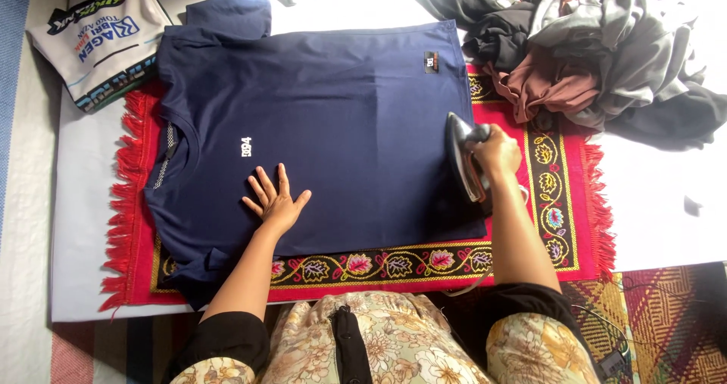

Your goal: Ironing and folding a navy blue t-shirt on a mat.

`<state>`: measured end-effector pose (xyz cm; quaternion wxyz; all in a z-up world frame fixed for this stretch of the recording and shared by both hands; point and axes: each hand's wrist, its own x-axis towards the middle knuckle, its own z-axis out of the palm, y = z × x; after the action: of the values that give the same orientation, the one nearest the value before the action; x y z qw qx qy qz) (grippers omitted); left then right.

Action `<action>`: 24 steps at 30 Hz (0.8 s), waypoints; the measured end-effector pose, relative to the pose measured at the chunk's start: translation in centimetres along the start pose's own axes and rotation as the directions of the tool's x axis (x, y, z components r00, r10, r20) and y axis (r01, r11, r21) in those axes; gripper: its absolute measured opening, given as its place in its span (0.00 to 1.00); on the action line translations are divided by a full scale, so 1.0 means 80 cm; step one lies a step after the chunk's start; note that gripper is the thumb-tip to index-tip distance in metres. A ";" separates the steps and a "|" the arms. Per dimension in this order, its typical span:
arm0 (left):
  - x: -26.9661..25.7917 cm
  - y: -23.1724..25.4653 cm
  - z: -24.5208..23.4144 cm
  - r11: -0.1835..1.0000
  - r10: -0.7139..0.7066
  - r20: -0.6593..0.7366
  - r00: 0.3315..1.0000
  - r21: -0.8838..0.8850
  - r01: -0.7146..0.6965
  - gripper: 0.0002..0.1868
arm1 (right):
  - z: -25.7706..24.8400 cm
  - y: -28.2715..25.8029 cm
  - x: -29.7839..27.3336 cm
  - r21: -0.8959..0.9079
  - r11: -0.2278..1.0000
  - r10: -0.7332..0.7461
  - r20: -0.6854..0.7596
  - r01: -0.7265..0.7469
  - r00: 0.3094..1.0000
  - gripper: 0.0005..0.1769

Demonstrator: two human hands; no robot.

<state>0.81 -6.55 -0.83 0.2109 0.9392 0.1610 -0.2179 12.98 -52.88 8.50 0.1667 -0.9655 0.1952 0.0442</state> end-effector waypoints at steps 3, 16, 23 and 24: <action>0.002 0.000 -0.003 1.000 -0.006 0.025 1.000 0.004 0.006 0.57 | 0.013 0.011 0.014 -0.055 0.998 -0.019 -0.006 0.019 1.000 0.29; -0.010 0.021 -0.034 0.999 -0.044 0.174 0.984 0.024 0.041 0.76 | 0.017 -0.094 -0.073 -0.031 0.909 -0.415 0.034 0.416 0.909 0.21; -0.013 0.025 -0.041 0.998 -0.056 0.189 0.980 0.009 0.055 0.75 | 0.021 -0.106 0.030 -0.012 0.976 -0.217 -0.021 0.216 0.976 0.24; -0.014 0.026 -0.043 0.998 -0.057 0.196 0.979 0.013 0.055 0.74 | 0.019 -0.107 0.046 0.000 0.990 -0.139 0.001 0.139 0.990 0.25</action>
<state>1.88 -7.02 3.16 0.2160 0.9090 0.1649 -0.3159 19.69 -46.26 9.14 0.1696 -0.9767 0.1275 0.0329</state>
